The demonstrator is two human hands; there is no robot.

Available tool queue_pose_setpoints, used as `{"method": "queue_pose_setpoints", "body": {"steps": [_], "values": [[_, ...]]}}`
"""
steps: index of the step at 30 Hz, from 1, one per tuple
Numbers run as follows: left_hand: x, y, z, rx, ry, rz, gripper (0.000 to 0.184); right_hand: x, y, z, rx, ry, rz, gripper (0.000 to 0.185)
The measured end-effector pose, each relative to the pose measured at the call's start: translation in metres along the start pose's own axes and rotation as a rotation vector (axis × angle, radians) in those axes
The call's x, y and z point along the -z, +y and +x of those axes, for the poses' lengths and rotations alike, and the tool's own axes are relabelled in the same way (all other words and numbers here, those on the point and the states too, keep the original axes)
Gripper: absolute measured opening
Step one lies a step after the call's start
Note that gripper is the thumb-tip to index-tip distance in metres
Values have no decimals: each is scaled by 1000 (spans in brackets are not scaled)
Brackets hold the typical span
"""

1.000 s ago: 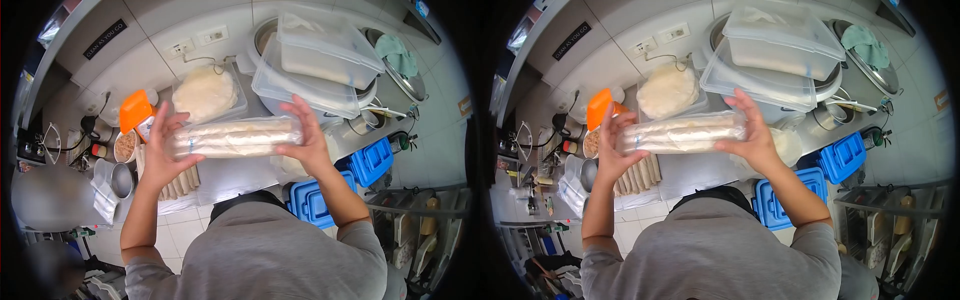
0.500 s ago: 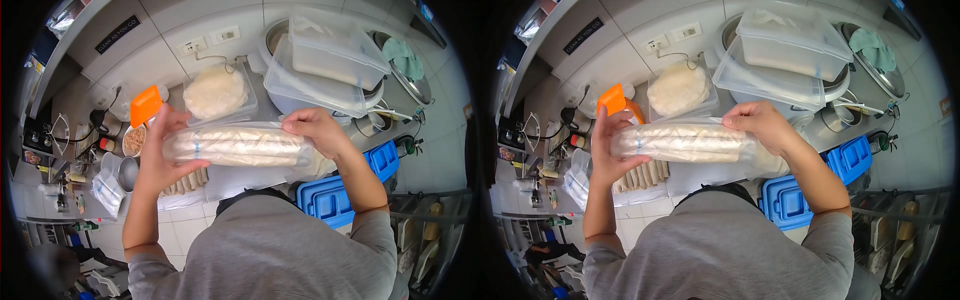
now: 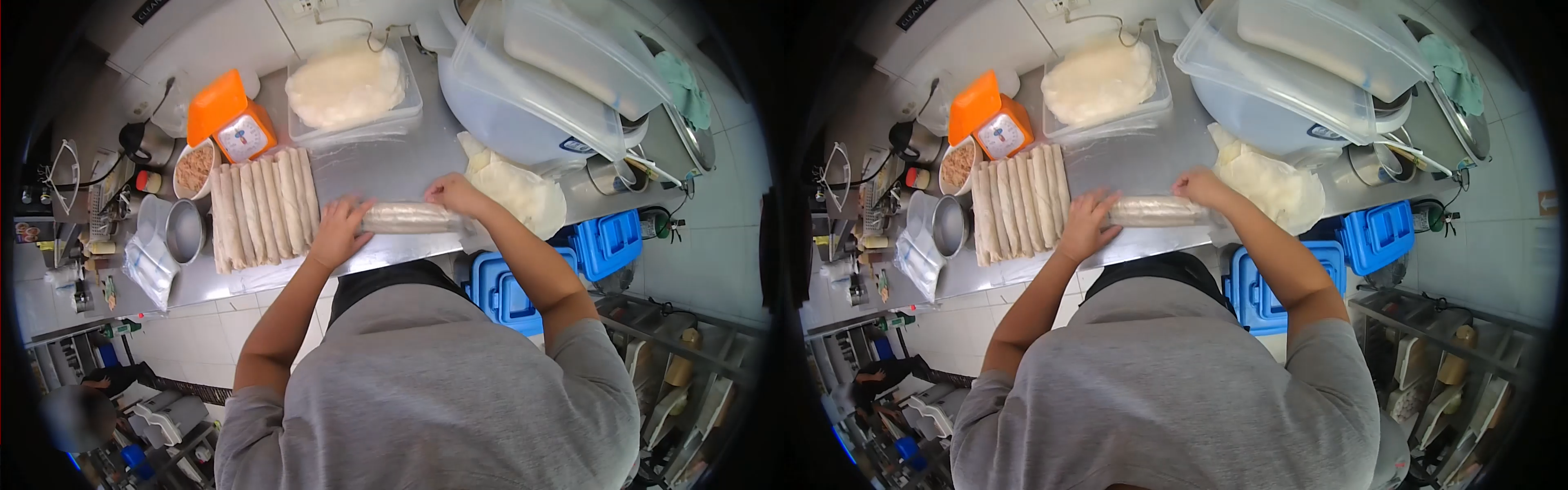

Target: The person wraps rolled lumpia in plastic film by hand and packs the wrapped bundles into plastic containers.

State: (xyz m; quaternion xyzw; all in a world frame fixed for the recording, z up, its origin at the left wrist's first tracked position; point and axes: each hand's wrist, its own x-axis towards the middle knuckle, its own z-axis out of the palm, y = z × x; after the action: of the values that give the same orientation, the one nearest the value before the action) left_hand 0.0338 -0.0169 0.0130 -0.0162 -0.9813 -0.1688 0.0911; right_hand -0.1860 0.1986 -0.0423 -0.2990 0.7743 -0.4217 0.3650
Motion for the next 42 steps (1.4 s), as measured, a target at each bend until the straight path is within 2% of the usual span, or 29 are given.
{"method": "queue_pose_setpoints", "body": {"steps": [3, 7, 12, 16, 19, 22, 25, 27, 28, 30, 31, 33, 34, 36, 37, 39, 40, 42], "values": [[4, 14, 15, -176, 27, -36, 68, 6, -24, -2, -77, -81, -27, 21], [-8, 33, 37, -161, -52, -86, 65, 4, -29, 4, -150, -143, 96, 22], [-9, 40, 48, -156, -220, -56, 59, 7, -42, -1, -203, -165, 97, 27], [-17, 40, 42, -249, -37, 0, 55, 12, -38, 1, -347, -172, 297, 29], [-24, 42, 33, -262, 42, 35, 51, 7, -32, 2, -339, -139, 398, 29], [-31, 44, 29, -260, 37, 14, 47, 10, -31, 7, -353, -152, 307, 23], [-40, 44, 26, -284, -1, 26, 43, 8, -27, 13, -240, -158, 267, 19], [-49, 43, 22, -286, -90, 95, 40, 2, -25, 20, -46, -43, -45, 18], [-47, 43, 21, -265, -123, 27, 42, -2, -24, 24, 52, 15, -201, 17], [-34, 46, 21, -226, -186, -106, 45, -6, -22, 28, 108, 96, -281, 15], [-18, 52, 23, -141, -140, -154, 46, -7, -20, 30, 135, 138, -321, 15], [20, 66, 30, 32, -47, -250, 48, -10, 8, 42, 238, 112, -75, 18], [32, 63, 34, 213, -112, -388, 47, -10, 7, 44, 291, 97, 50, 19], [52, 43, 44, 585, -233, -656, 46, -2, -16, 37, 10, 17, 173, 24], [51, 31, 45, 627, -146, -902, 42, 3, -39, 29, -128, -26, 231, 26], [39, 8, 43, 682, 47, -1392, 34, 5, -74, 10, -196, 46, 749, 28], [39, 3, 44, 696, 52, -1513, 37, 2, -83, 3, -231, 81, 1009, 29], [39, -3, 46, 717, 55, -1761, 42, -16, -88, -3, -301, -24, 1141, 31]]}}
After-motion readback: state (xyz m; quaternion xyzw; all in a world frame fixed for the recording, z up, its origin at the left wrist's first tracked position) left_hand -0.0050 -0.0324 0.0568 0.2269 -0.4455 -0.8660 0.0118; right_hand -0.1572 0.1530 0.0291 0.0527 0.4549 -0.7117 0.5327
